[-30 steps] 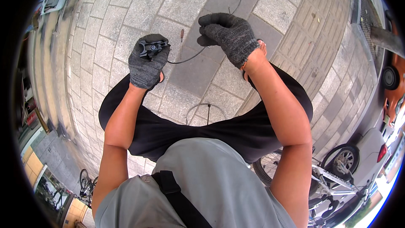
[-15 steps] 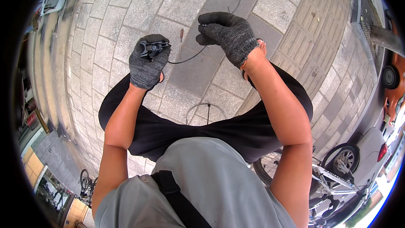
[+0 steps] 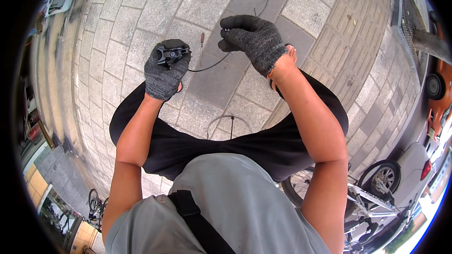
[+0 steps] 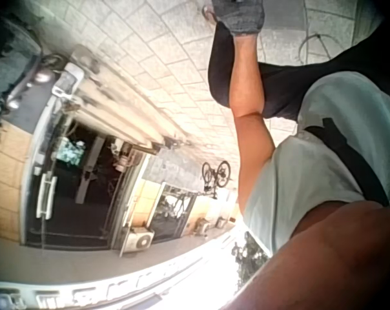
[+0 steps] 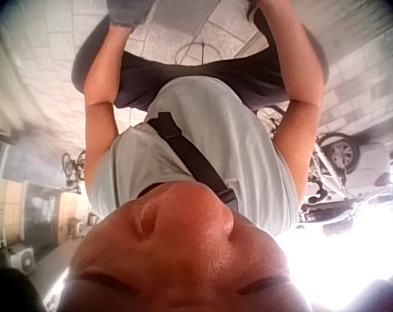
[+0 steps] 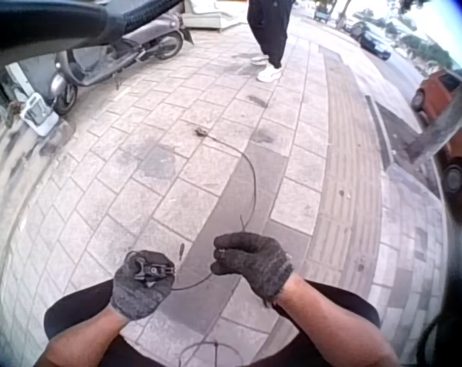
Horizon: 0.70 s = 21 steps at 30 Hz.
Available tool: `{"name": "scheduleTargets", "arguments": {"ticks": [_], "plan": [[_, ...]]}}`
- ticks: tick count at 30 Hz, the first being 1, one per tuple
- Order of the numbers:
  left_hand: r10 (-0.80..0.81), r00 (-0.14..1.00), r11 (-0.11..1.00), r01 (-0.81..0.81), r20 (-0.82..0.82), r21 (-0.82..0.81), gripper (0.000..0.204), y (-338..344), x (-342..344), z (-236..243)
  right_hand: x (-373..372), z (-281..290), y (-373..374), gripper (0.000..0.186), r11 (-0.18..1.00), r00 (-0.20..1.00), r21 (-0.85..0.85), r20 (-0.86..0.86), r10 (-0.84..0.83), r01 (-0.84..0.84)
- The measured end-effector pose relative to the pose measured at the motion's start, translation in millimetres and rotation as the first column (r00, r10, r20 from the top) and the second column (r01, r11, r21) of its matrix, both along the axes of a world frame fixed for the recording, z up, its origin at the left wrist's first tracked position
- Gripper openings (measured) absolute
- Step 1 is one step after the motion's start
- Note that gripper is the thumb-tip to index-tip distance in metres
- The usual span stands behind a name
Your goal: The person walks on a sidewalk and then sits down to work on a bicycle brake lever. They use a screwdriver to adjust the mechanism and manipulate the brake cable with gloved hands.
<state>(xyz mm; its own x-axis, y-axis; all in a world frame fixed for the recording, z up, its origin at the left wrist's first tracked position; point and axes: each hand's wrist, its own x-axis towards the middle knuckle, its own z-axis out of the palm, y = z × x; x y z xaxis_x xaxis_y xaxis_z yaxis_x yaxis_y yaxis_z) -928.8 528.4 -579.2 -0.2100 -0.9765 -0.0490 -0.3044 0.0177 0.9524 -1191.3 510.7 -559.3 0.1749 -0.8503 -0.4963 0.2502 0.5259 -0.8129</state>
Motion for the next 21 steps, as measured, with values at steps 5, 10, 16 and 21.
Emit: {"name": "scheduleTargets", "arguments": {"ticks": [5,10,16,21], "plan": [[-0.009,1.000,0.999,0.009,-0.017,-0.039,0.032,0.6,-0.5,-1.3,0.7,1.8,0.5,0.037,1.000,1.000,-0.003,-0.015,0.003,-0.003],[-0.018,0.998,0.997,0.021,0.053,-0.071,0.032,1.8,1.7,-2.1,2.4,3.7,0.9,0.037,1.000,0.999,0.009,-0.048,0.004,-0.003],[-0.015,0.999,0.998,0.018,0.044,-0.058,0.028,2.7,0.6,-2.7,6.1,6.2,-0.3,0.035,0.999,0.996,0.034,-0.089,0.014,-0.011],[-0.042,0.992,0.992,0.056,0.121,-0.115,0.025,0.7,3.4,-4.7,6.5,5.1,0.8,0.034,0.999,0.998,0.039,-0.066,0.013,-0.010]]}}
